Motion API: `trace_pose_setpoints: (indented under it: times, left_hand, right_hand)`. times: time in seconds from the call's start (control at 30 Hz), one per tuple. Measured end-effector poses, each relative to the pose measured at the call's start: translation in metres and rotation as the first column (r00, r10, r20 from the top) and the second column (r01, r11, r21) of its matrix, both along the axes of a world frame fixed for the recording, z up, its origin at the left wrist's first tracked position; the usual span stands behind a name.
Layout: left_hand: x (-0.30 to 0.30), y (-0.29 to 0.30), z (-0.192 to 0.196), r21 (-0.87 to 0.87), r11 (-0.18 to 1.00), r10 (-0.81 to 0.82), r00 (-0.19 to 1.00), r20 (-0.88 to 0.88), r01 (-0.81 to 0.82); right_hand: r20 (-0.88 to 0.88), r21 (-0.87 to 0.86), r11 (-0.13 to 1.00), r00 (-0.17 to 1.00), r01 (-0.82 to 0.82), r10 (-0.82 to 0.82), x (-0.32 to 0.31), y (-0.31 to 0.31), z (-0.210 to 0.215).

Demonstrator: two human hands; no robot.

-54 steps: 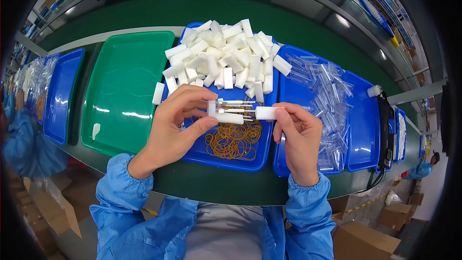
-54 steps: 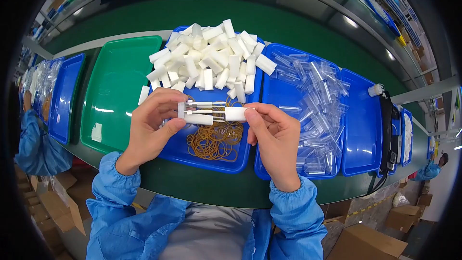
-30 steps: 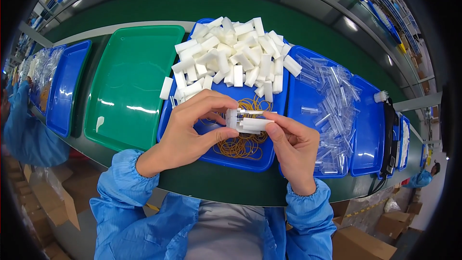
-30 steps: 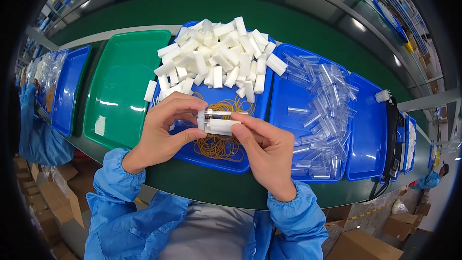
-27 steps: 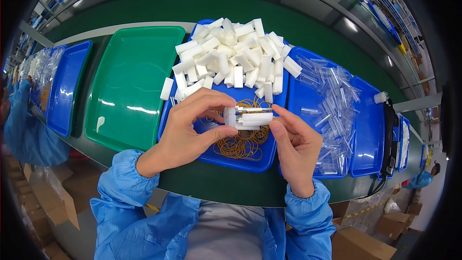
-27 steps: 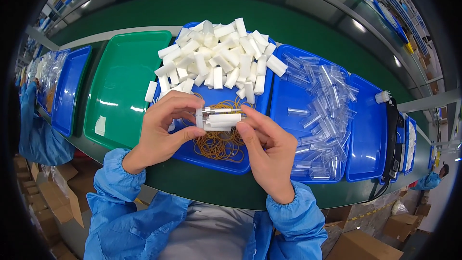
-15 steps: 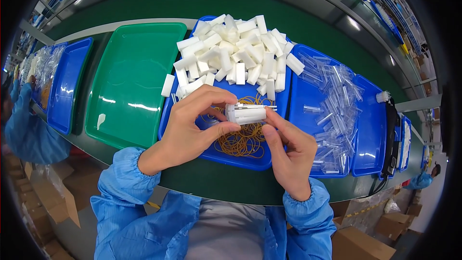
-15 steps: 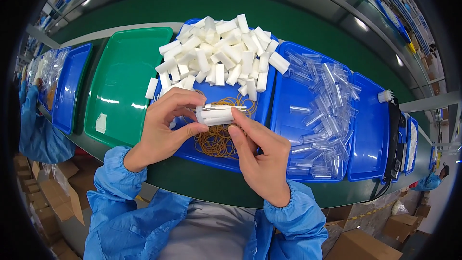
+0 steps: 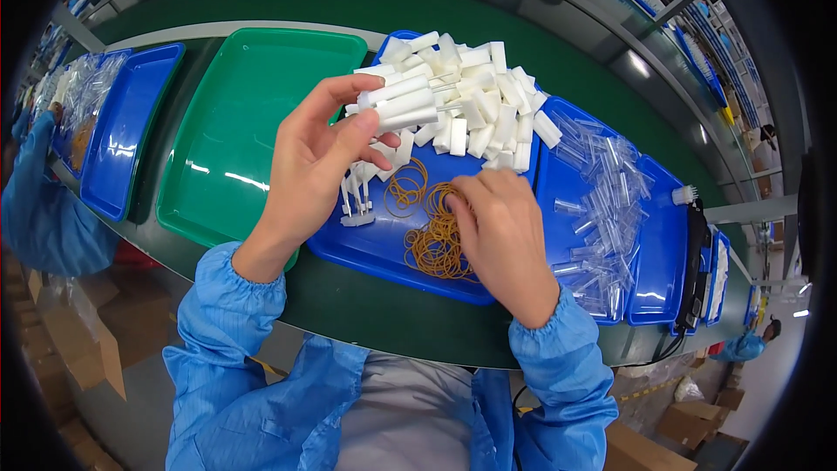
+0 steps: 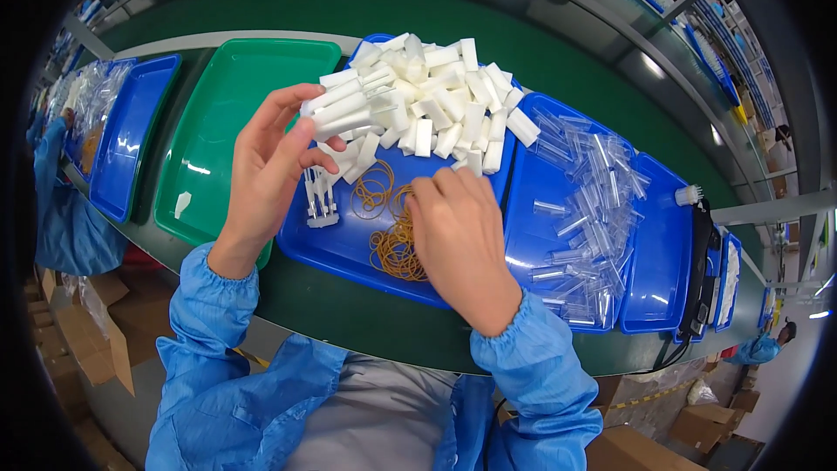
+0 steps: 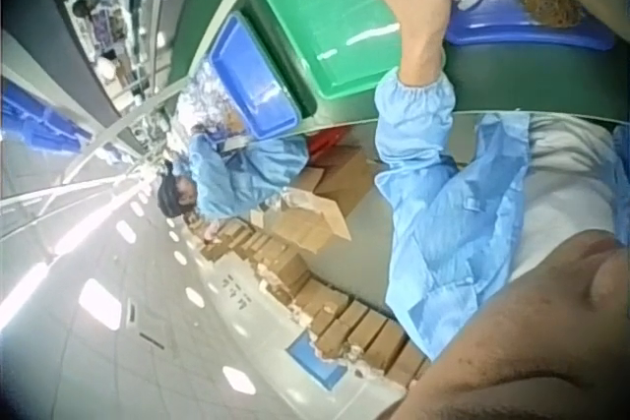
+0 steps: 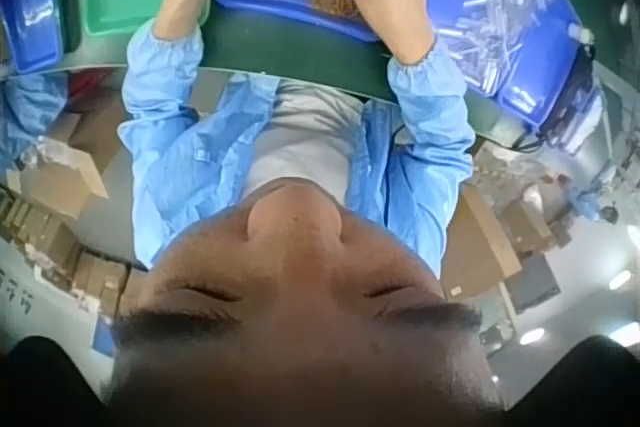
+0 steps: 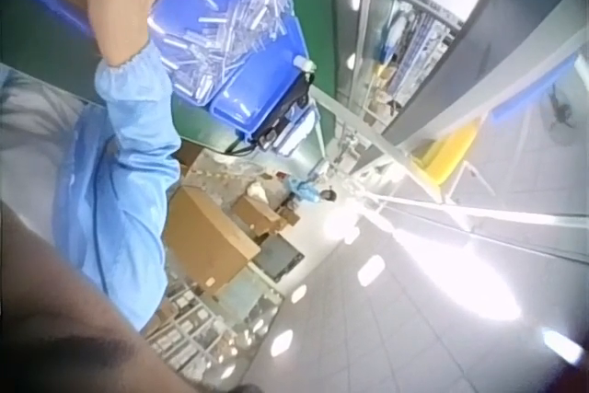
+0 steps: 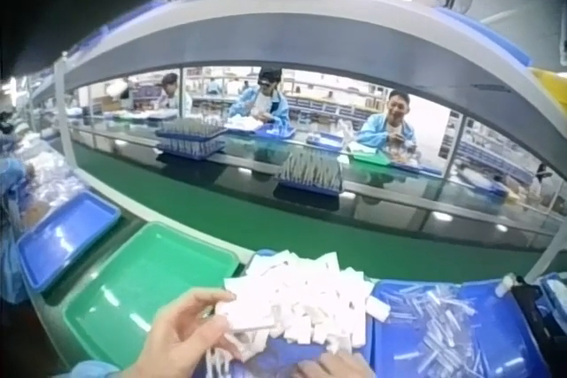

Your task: The person assembles electronic components by hand, sliding white plastic tubes over metal pins and securing them with rubber bands.

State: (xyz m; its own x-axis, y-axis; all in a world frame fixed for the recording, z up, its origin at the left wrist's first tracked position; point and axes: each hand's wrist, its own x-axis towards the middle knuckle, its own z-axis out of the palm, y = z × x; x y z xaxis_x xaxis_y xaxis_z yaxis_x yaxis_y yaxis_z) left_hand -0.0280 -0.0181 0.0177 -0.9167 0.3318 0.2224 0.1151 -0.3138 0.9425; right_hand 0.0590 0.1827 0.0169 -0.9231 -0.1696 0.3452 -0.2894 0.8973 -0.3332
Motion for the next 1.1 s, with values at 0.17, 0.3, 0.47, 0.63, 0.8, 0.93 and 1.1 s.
trace_pose_setpoints:
  times: [0.17, 0.3, 0.47, 0.63, 0.8, 0.93, 1.1]
  left_hand:
    - [-0.002, -0.002, -0.002, 0.049, 0.999, 0.009, 0.997, 0.077, -0.013]
    - [-0.001, 0.0, -0.006, 0.014, 1.0, 0.005, 1.0, 0.029, -0.006]
    - [0.0, 0.002, -0.006, 0.028, 1.0, -0.003, 1.0, 0.013, 0.003]
    - [-0.001, 0.0, -0.001, 0.028, 1.0, 0.011, 1.0, 0.015, -0.012]
    - [0.006, 0.001, -0.001, -0.02, 0.998, -0.057, 0.998, 0.018, 0.057]
    - [0.015, 0.008, -0.006, -0.123, 0.985, -0.123, 0.992, -0.03, 0.118]
    - [0.019, 0.011, -0.006, -0.174, 0.961, -0.219, 0.976, 0.0, 0.215]
  right_hand:
    - [-0.063, 0.204, 0.969, 0.989, 0.143, -0.132, -0.027, -0.008, 0.001]
    - [-0.016, 0.3, 0.926, 0.972, 0.227, -0.234, -0.042, -0.02, -0.012]
    - [-0.012, 0.253, 0.935, 0.967, 0.248, -0.254, -0.053, -0.017, -0.025]
    - [-0.079, -0.152, 0.976, 0.983, 0.155, -0.169, -0.031, -0.007, -0.005]
    - [0.198, -0.714, 0.674, 0.978, 0.189, -0.064, 0.012, 0.016, 0.014]
    - [0.203, -0.87, 0.454, 0.979, 0.19, -0.022, 0.033, 0.03, 0.011]
    - [0.183, -0.924, 0.332, 0.982, 0.19, -0.055, 0.039, 0.038, 0.003]
